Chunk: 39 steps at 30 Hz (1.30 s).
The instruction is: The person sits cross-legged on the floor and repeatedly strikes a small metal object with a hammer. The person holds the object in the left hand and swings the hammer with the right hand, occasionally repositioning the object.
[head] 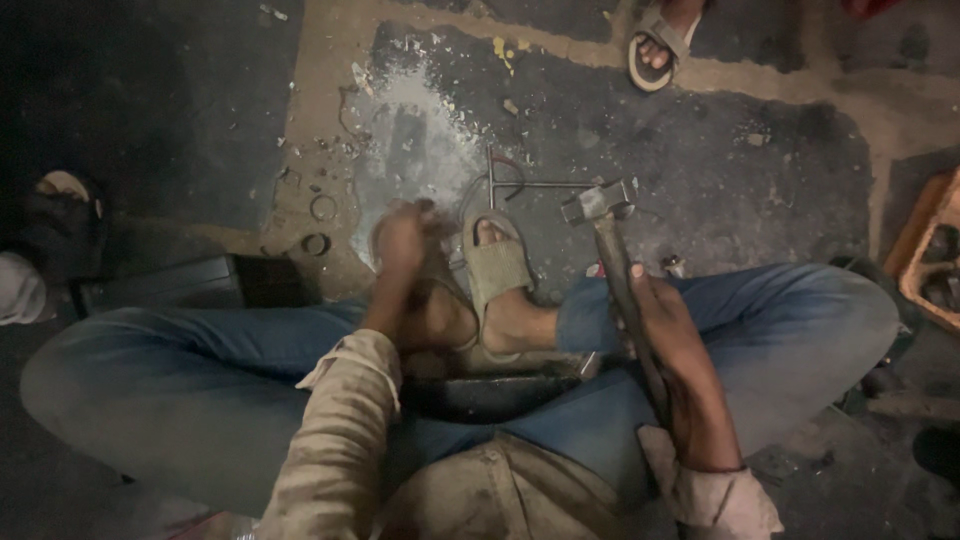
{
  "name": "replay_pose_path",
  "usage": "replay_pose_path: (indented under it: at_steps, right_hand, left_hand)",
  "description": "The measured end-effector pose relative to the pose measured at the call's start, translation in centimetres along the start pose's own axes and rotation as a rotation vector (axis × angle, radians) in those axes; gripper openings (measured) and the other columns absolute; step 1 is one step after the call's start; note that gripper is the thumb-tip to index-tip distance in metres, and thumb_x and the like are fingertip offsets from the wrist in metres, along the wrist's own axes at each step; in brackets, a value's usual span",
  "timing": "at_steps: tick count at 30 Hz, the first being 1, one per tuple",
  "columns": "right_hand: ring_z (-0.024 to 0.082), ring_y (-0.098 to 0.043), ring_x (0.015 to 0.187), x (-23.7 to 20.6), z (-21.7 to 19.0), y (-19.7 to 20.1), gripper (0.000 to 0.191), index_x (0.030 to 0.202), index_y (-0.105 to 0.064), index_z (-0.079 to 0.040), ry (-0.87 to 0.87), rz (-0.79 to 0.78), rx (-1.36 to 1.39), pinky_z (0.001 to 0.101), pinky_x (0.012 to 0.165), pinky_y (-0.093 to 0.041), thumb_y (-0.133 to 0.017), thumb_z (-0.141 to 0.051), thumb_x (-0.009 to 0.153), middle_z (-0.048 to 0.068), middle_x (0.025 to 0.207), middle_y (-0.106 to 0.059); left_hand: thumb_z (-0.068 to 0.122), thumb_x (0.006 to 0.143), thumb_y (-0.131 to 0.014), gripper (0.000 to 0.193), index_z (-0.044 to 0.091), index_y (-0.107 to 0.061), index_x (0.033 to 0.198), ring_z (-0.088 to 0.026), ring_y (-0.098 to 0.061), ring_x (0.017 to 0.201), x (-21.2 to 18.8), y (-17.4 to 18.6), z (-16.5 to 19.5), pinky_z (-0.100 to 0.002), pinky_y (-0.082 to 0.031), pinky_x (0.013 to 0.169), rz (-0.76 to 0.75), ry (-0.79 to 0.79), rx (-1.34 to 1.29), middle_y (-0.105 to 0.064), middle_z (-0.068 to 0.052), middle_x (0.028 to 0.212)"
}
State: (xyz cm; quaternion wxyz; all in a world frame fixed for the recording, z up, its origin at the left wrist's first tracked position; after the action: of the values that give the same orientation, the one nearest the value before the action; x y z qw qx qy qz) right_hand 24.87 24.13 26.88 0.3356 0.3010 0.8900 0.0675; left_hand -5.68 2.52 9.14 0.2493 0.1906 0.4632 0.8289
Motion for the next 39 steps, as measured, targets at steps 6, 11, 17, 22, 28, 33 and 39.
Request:
replay_pose_path:
  at_steps: [6,11,17,22,28,33,39]
  right_hand:
    - [0.015,-0.052,0.050,0.3,0.2,-0.1,0.054,0.090,-0.064,-0.004,0.052,-0.025,0.022,0.0318,0.045,-0.043,-0.042,-0.050,0.107,0.004,0.066,-0.057]
    - [0.015,-0.054,0.051,0.9,1.2,0.0,0.056,0.089,-0.064,-0.003,0.041,-0.015,0.002,0.0329,0.046,-0.044,-0.039,-0.051,0.106,0.005,0.065,-0.059]
    - [0.014,-0.057,0.061,1.1,1.2,0.0,0.054,0.102,-0.069,-0.006,0.125,-0.005,-0.057,0.0322,0.056,-0.047,-0.039,-0.051,0.105,0.004,0.071,-0.062]
    - [0.017,-0.059,0.064,1.7,1.9,0.4,0.059,0.093,-0.068,-0.002,0.101,0.031,-0.151,0.0336,0.059,-0.049,-0.039,-0.051,0.107,0.008,0.072,-0.065]
    - [0.016,-0.058,0.065,1.5,1.9,0.4,0.062,0.091,-0.067,-0.001,0.136,0.015,-0.121,0.0341,0.062,-0.049,-0.039,-0.054,0.107,0.007,0.074,-0.064]
    - [0.020,-0.056,0.058,0.7,1.5,0.3,0.058,0.093,-0.063,-0.001,0.036,-0.016,-0.080,0.0392,0.053,-0.047,-0.038,-0.052,0.105,0.009,0.072,-0.060]
    - [0.014,-0.058,0.067,0.1,-0.3,0.4,0.057,0.095,-0.066,-0.002,0.365,0.016,-0.132,0.0309,0.063,-0.050,-0.041,-0.051,0.111,0.006,0.074,-0.064]
  left_hand:
    - [0.027,0.092,-0.059,0.022,0.018,-0.070,0.109,-0.034,-0.073,0.092,0.1,-3.6,0.9,-0.058,-0.052,0.082,-0.322,-0.058,0.267,-0.074,-0.010,0.105]
    - [0.028,0.094,-0.057,0.024,0.017,-0.069,0.112,-0.037,-0.073,0.089,0.8,-4.0,0.9,-0.057,-0.054,0.075,-0.345,-0.057,0.289,-0.074,-0.012,0.105]
    - [0.035,0.094,-0.062,0.027,0.014,-0.070,0.107,-0.039,-0.073,0.084,0.9,-3.4,1.0,-0.056,-0.052,0.076,-0.243,0.182,0.176,-0.074,-0.016,0.096]
    - [0.041,0.086,-0.078,0.035,0.008,-0.073,0.095,-0.045,-0.068,0.083,0.9,2.8,0.2,-0.052,-0.052,0.068,0.239,0.387,-0.249,-0.074,-0.019,0.089]
    - [0.030,0.089,-0.083,0.028,0.005,-0.071,0.094,-0.022,-0.068,0.073,2.5,8.3,5.2,-0.037,-0.055,0.069,0.287,0.101,-0.660,-0.072,-0.012,0.081]
    - [0.016,0.088,-0.083,0.024,0.001,-0.064,0.086,-0.017,-0.060,0.069,-0.4,11.5,9.1,-0.034,-0.051,0.068,0.270,-0.068,-0.734,-0.065,-0.012,0.076]
    - [0.009,0.087,-0.082,0.024,0.001,-0.060,0.081,-0.016,-0.056,0.070,-2.1,13.1,10.5,-0.035,-0.047,0.069,0.367,-0.135,-0.777,-0.061,-0.010,0.074]
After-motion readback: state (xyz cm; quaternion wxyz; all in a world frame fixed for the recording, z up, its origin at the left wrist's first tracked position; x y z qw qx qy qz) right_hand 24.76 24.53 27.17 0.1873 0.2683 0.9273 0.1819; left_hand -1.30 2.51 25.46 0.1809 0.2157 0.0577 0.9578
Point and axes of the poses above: each hand's wrist, its own x-axis towards the middle knuckle, its own y-axis out of the back of the hand, z = x × y, the point moved 5 cm from there along x, towards the middle knuckle
